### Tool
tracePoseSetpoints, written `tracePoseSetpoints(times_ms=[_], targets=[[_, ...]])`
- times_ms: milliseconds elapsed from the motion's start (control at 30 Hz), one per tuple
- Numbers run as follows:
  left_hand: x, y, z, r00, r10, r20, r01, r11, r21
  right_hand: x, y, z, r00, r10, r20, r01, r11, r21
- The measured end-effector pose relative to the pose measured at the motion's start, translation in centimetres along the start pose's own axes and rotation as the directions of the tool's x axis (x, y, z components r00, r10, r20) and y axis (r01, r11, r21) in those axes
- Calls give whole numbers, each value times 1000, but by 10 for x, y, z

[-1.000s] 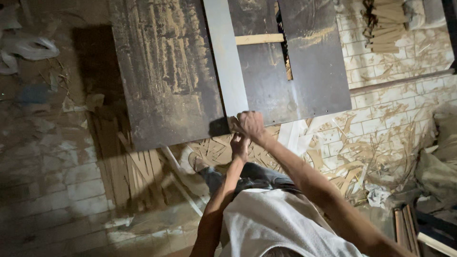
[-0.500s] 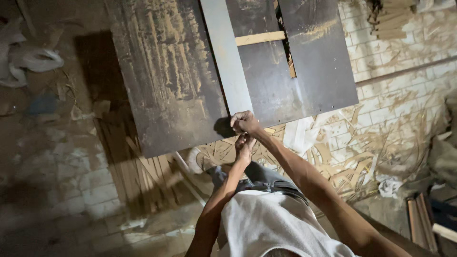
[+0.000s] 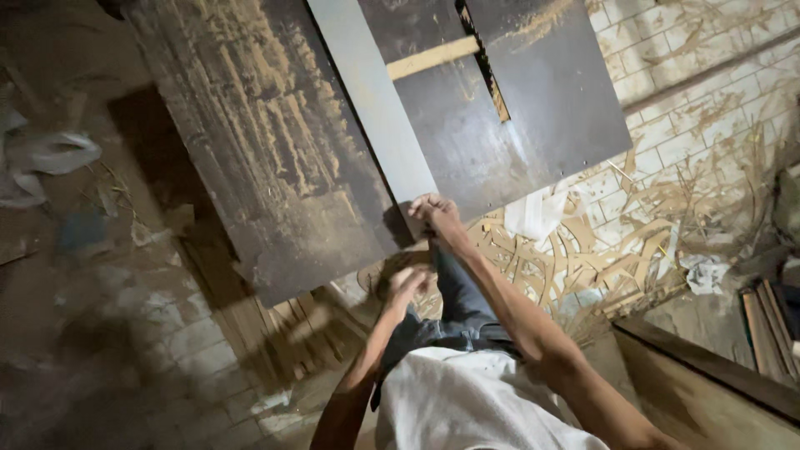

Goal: The person uses a table saw to cut a long wooden plank into smaller pieces. They then gather the cut pieces from the floor, stack them, and continue cutting additional pieces one by one, stacking the finished pieces on the saw table.

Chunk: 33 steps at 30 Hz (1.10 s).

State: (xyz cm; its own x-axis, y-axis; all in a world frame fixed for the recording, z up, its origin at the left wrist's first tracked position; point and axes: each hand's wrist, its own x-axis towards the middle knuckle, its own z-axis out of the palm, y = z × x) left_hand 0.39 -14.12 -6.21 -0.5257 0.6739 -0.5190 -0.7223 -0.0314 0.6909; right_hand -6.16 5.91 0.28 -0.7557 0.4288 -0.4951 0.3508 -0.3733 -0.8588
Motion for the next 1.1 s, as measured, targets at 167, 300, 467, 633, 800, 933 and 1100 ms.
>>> tracePoseSetpoints(times_ms=[167, 300, 467, 633, 800, 933, 1100], targets=[[-16, 51, -32, 770, 454, -449, -35, 732, 680, 111, -75, -50, 903, -399, 162, 365, 511, -778], [39, 113, -52, 506, 830, -233, -80, 314, 946, 213, -137, -64, 684, -552, 477, 553, -34, -833], [77, 133, -37, 404, 877, -260, 121, 230, 966, 250, -139, -59, 789, -415, 452, 435, -142, -889], [77, 129, -28, 431, 866, -253, 146, 210, 967, 244, -131, -65, 797, -407, 445, 442, -109, -890], [77, 126, -36, 449, 865, -223, 274, 104, 956, 246, -134, -62, 837, -352, 419, 471, 73, -879], [75, 123, -39, 473, 850, -230, 286, 98, 953, 263, -125, -48, 798, -443, 408, 462, 17, -887], [75, 125, -39, 478, 849, -226, 272, 101, 957, 279, -110, -43, 806, -444, 390, 414, -47, -909]])
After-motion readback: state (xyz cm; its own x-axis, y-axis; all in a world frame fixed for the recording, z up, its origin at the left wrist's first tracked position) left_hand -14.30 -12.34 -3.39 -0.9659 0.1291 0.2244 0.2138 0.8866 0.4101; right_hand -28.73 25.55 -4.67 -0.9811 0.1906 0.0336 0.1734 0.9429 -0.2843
